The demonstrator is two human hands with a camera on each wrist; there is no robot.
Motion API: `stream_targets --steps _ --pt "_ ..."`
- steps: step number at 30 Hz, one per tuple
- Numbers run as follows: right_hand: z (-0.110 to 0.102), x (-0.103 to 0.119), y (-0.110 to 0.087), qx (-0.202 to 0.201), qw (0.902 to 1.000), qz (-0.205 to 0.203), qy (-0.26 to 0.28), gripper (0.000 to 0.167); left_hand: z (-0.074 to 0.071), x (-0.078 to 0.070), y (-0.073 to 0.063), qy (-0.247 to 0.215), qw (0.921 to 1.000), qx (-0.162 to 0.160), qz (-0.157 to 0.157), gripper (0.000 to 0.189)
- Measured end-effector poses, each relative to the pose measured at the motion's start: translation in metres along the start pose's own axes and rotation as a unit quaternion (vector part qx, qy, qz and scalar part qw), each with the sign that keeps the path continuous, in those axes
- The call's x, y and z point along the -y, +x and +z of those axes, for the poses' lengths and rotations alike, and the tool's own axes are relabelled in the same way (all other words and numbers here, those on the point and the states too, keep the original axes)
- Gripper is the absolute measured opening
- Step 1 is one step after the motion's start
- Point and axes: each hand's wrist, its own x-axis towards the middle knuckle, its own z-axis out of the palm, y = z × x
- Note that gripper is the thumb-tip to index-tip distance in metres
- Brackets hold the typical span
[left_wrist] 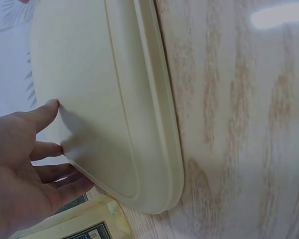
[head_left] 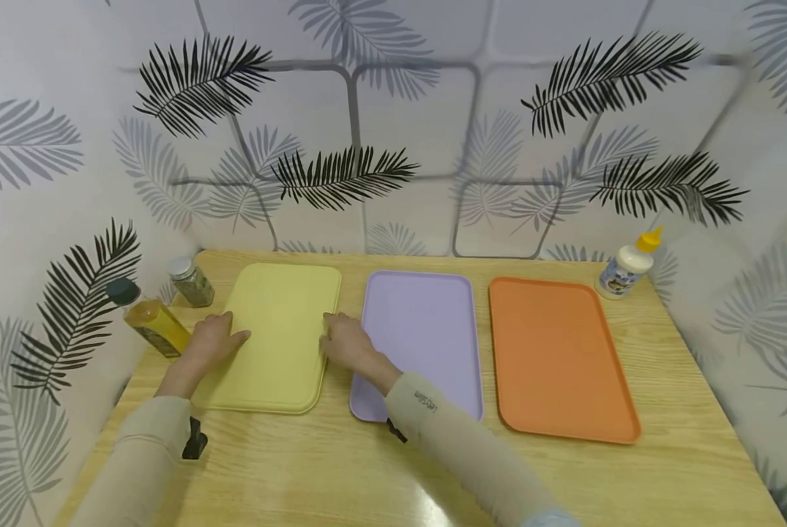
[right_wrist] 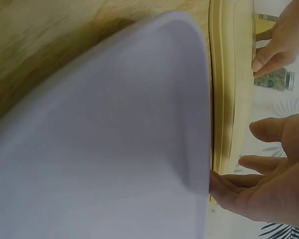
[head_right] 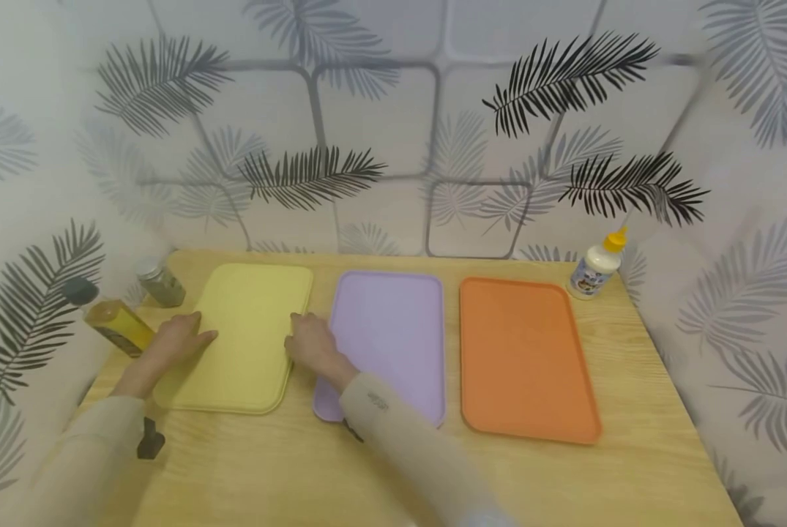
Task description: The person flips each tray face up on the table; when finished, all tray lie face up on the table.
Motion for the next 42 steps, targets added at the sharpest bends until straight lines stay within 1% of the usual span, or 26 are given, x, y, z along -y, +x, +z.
stream_targets --steps 3,6,7,8,10,12,14,16,20,24,27,29,31,34,36,39,40,41,42 --pt "0.003 0.002 0.001 0.022 0.9994 0.005 -0.027 0.043 0.001 0.001 0.001 0.000 1.0000 -0.002 0.003 0.066" --pt "0.005 0.005 0.002 0.028 0.9977 0.027 -0.055 0.043 0.003 0.002 0.002 -0.003 0.9999 -0.011 0.009 0.066" --pt "0.006 0.006 0.003 0.028 0.9975 0.035 -0.055 0.044 0.004 0.002 0.003 -0.006 0.9999 -0.013 0.009 0.066" --pt "0.006 0.007 0.003 0.026 0.9976 0.042 -0.048 0.046 0.004 0.002 0.003 -0.009 0.9998 -0.015 0.009 0.066" --pt "0.009 0.009 0.003 0.015 0.9986 0.047 -0.017 0.050 0.004 0.003 0.002 -0.016 0.9997 -0.017 0.003 0.066" --pt "0.012 0.010 0.003 0.005 0.9984 0.050 0.028 0.054 0.003 0.004 0.001 -0.020 0.9996 -0.019 -0.004 0.067" --pt "0.015 0.009 0.003 0.000 0.9952 0.055 0.081 0.059 0.002 0.004 -0.001 -0.029 0.9993 -0.021 -0.012 0.067" --pt "0.018 0.009 0.003 -0.003 0.9895 0.068 0.128 0.064 0.001 0.003 -0.003 -0.034 0.9990 -0.022 -0.018 0.067" --pt "0.017 0.011 0.000 -0.003 0.9709 0.100 0.218 0.071 0.001 0.003 -0.003 -0.044 0.9985 -0.021 -0.025 0.068" --pt "0.011 0.012 -0.005 -0.008 0.9464 0.121 0.299 0.073 0.002 0.002 -0.001 -0.046 0.9983 -0.025 -0.026 0.068" --pt "0.007 0.010 -0.008 -0.005 0.9271 0.123 0.354 0.073 0.003 0.001 -0.001 -0.046 0.9982 -0.028 -0.028 0.068" --pt "0.005 0.008 -0.008 -0.003 0.9166 0.115 0.383 0.073 0.001 0.000 -0.001 -0.049 0.9979 -0.031 -0.029 0.068" --pt "0.002 0.007 -0.008 -0.005 0.9120 0.110 0.395 0.073 -0.001 -0.001 -0.001 -0.050 0.9978 -0.031 -0.031 0.068" --pt "0.002 0.007 -0.005 -0.022 0.9096 0.108 0.401 0.073 -0.002 -0.002 0.000 -0.052 0.9977 -0.033 -0.030 0.068" --pt "0.003 0.007 -0.004 -0.034 0.9056 0.112 0.408 0.072 -0.002 -0.003 -0.001 -0.051 0.9978 -0.034 -0.027 0.068" --pt "0.006 0.004 -0.006 -0.046 0.8960 0.115 0.427 0.068 0.001 -0.002 -0.004 -0.049 0.9980 -0.030 -0.024 0.068" --pt "0.005 0.003 -0.006 -0.050 0.8942 0.114 0.430 0.066 0.001 -0.002 -0.004 -0.050 0.9980 -0.030 -0.023 0.068" --pt "0.005 0.002 -0.005 -0.053 0.8937 0.112 0.431 0.064 0.001 -0.002 -0.004 -0.050 0.9981 -0.029 -0.023 0.068" --pt "0.003 0.001 -0.005 -0.058 0.8958 0.112 0.426 0.062 0.000 -0.002 -0.003 -0.052 0.9979 -0.029 -0.023 0.069"
